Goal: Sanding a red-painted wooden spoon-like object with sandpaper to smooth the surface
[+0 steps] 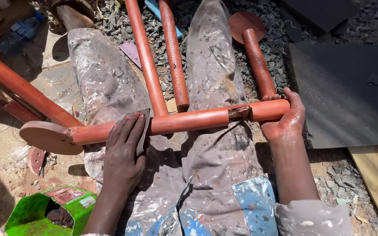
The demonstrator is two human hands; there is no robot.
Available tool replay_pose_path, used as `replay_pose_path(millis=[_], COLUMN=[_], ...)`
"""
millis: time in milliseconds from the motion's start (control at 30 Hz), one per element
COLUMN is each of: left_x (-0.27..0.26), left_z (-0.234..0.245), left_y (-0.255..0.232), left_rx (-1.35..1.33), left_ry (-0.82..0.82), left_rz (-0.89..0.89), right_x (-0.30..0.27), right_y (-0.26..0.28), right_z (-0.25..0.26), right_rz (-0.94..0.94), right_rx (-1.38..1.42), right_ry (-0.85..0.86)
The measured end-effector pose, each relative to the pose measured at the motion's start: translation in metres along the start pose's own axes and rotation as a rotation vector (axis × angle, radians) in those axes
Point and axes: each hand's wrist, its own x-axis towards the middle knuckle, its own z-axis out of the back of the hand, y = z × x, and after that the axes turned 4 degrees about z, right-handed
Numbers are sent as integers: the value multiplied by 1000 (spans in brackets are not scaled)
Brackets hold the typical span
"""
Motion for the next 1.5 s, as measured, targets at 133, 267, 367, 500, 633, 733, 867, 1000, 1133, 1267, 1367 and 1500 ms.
replay_pose_path(millis=[133,267,367,500,633,733,867,1000,1133,1267,1367,1500], left_x=[-13,4,39,58,62,55,23,48,38,7,45,46], left_z=[25,29,43,2,-21,-27,-18,-35,-21,-18,-35,-52], left_y=[-32,-66,-91,-84,-128,-113,-45,-106,-103,-38,-118,-119], left_rx=[-220,-630,-619,-242,-188,-137,30,-19,75,108,-1,-90], left_ry=[-81,-252,-181,97,25,-15,-34,-148,-140,-66,-140,-93], left_rz=[228,362,294,0,-226,-351,-408,-392,-392,-289,-253,-319], right_x=[-20,-1,20,28,3,0,9,-20,-29,-17,-30,-29], right_y=[-16,-14,-19,-26,-33,-29,-34,-35,-23,-30,-41,-80], right_z=[-19,-34,-33,-26,-27,-25,-24,-44,-47,-46,-54,-40], right_rz=[78,-24,-67,-79,111,135,142,119,133,137,173,109], right_rx=[282,382,423,473,324,270,241,240,241,252,288,226], right_ry=[606,1264,1327,1303,600,489,417,482,416,378,365,136])
